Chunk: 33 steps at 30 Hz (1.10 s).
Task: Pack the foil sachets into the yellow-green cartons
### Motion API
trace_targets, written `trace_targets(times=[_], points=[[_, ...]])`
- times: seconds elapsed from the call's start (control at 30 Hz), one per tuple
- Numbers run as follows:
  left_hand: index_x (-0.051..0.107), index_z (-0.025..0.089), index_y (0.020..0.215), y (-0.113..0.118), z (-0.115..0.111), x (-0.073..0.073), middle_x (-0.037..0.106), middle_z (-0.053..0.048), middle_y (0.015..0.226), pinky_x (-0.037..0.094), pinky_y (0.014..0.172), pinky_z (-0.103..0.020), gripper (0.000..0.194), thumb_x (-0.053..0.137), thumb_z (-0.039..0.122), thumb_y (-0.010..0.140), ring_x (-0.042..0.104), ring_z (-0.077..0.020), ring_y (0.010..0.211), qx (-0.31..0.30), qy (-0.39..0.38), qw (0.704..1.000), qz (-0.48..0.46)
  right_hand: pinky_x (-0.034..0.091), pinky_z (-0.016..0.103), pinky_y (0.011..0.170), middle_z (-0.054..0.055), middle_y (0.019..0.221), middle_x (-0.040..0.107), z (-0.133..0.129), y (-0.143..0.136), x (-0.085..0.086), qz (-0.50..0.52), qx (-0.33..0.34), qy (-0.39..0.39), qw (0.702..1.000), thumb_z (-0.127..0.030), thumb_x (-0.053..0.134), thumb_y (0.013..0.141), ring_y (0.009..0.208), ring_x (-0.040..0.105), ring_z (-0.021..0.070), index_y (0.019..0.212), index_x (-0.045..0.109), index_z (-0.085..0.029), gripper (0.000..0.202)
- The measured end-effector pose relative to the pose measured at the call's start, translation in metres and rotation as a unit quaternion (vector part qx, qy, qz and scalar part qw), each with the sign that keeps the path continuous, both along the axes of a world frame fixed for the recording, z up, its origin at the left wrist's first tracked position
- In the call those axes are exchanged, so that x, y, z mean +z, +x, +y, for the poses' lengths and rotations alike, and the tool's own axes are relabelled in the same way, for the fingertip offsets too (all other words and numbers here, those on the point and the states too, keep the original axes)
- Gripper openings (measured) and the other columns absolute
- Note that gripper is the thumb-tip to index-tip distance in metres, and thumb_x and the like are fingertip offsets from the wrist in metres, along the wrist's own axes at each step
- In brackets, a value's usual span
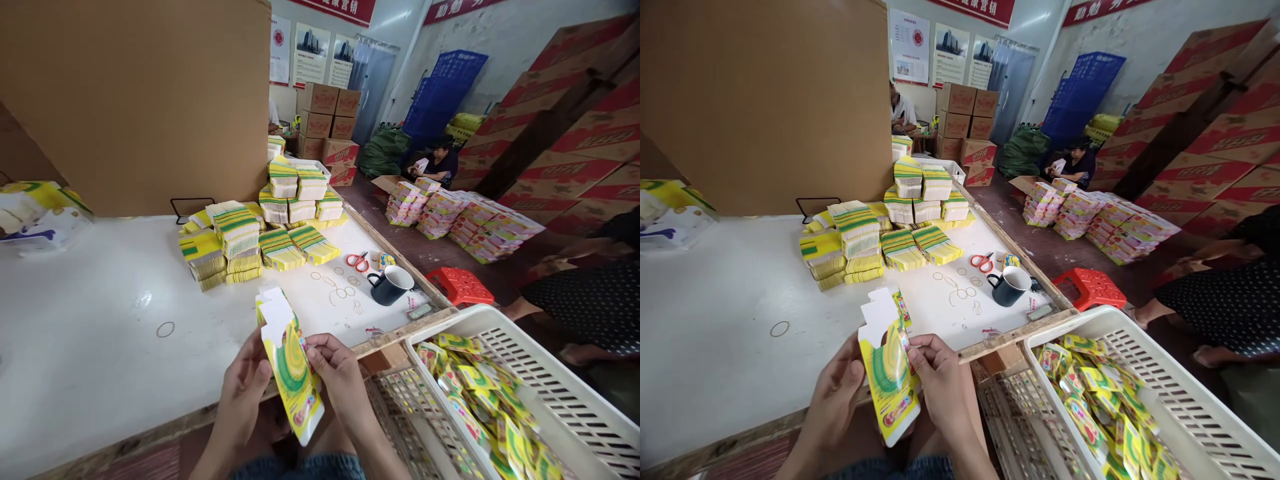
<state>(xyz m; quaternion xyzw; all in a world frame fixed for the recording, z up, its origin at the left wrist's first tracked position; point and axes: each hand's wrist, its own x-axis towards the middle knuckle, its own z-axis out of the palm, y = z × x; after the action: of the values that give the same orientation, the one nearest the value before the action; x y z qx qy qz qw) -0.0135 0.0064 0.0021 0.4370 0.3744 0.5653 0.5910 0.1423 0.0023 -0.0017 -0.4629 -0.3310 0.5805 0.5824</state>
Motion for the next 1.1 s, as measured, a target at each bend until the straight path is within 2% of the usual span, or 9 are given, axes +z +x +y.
trace_targets(times=[0.07,0.13,0.27,0.5,0.67,0.8,0.9,1.0,1.1], points=[[0.067,0.021,0.119,0.000,0.002,0.000,0.071,-0.013,0.120,0.055,0.090,-0.039,0.053,0.069,0.051,0.076,0.064,-0.0335,0.112,-0.086,-0.092,0.989,-0.074,0.049,0.025,0.064,0.003,0.070,0.072,-0.003,-0.006,-0.001,0.007,0.005,0.007,1.000,-0.042,0.078,0.073,0.067,0.064,0.0152,0.081,0.069,-0.017,0.027],[0.071,0.020,0.111,0.001,0.003,-0.001,0.076,-0.013,0.107,0.057,0.083,-0.037,0.050,0.073,0.051,0.072,0.069,-0.0321,0.101,-0.118,-0.128,0.978,-0.114,0.049,0.025,0.068,0.004,0.072,0.073,-0.005,-0.010,0.001,0.007,0.004,0.012,1.000,-0.041,0.078,0.072,0.070,0.065,0.0153,0.078,0.069,-0.017,0.026],[0.073,0.020,0.105,0.004,0.001,-0.003,0.078,-0.009,0.098,0.058,0.075,-0.030,0.038,0.075,0.041,0.074,0.073,-0.0252,0.087,-0.112,-0.129,0.980,-0.102,0.050,0.028,0.072,0.005,0.080,0.074,-0.010,-0.009,0.005,-0.024,-0.002,0.010,1.000,-0.040,0.079,0.070,0.076,0.065,0.0178,0.084,0.071,-0.017,0.029],[0.068,0.017,0.109,0.010,0.001,-0.001,0.077,-0.007,0.097,0.056,0.069,-0.027,0.035,0.068,0.039,0.081,0.070,-0.0226,0.086,-0.049,-0.150,0.986,-0.056,0.049,0.029,0.066,0.007,0.076,0.072,-0.015,-0.011,0.012,-0.135,-0.007,-0.010,0.991,-0.039,0.074,0.072,0.069,0.062,0.0189,0.083,0.071,-0.014,0.028],[0.067,0.016,0.104,0.011,0.000,0.002,0.076,-0.005,0.092,0.055,0.063,-0.026,0.034,0.067,0.041,0.081,0.069,-0.0220,0.083,-0.027,-0.127,0.991,0.013,0.038,0.023,0.049,-0.001,0.062,0.064,-0.016,-0.014,0.011,-0.208,-0.001,0.008,0.978,-0.034,0.076,0.068,0.051,0.045,0.0118,0.090,0.073,-0.016,0.029],[0.064,0.015,0.100,0.014,-0.002,0.003,0.076,-0.005,0.087,0.055,0.058,-0.027,0.036,0.063,0.046,0.082,0.070,-0.0233,0.080,-0.023,-0.138,0.990,0.036,0.042,0.024,0.052,0.003,0.063,0.066,-0.015,-0.017,0.008,-0.198,-0.009,-0.014,0.980,-0.037,0.070,0.073,0.056,0.053,0.0149,0.072,0.070,-0.015,0.022],[0.057,0.016,0.108,0.016,-0.001,0.003,0.075,-0.007,0.093,0.057,0.067,-0.030,0.038,0.064,0.042,0.082,0.070,-0.0246,0.088,-0.050,-0.127,0.990,0.047,0.046,0.027,0.057,0.005,0.066,0.069,-0.013,-0.016,0.006,-0.182,-0.020,-0.018,0.983,-0.039,0.068,0.076,0.062,0.058,0.0181,0.070,0.067,-0.015,0.025],[0.042,0.018,0.123,0.016,-0.001,0.002,0.073,-0.010,0.103,0.056,0.082,-0.036,0.057,0.071,0.035,0.077,0.069,-0.0259,0.097,-0.055,-0.123,0.990,0.047,0.050,0.029,0.064,0.006,0.074,0.070,-0.010,-0.012,0.004,-0.194,-0.029,0.001,0.981,-0.038,0.067,0.080,0.070,0.063,0.0203,0.079,0.066,-0.016,0.022],[0.028,0.021,0.132,0.012,-0.001,0.004,0.070,-0.013,0.110,0.057,0.081,-0.041,0.071,0.072,0.032,0.077,0.070,-0.0278,0.096,-0.057,-0.120,0.991,0.029,0.052,0.029,0.070,0.006,0.089,0.070,-0.010,-0.003,0.003,-0.199,-0.017,0.054,0.978,-0.035,0.065,0.084,0.077,0.065,0.0195,0.112,0.058,-0.018,0.033]])
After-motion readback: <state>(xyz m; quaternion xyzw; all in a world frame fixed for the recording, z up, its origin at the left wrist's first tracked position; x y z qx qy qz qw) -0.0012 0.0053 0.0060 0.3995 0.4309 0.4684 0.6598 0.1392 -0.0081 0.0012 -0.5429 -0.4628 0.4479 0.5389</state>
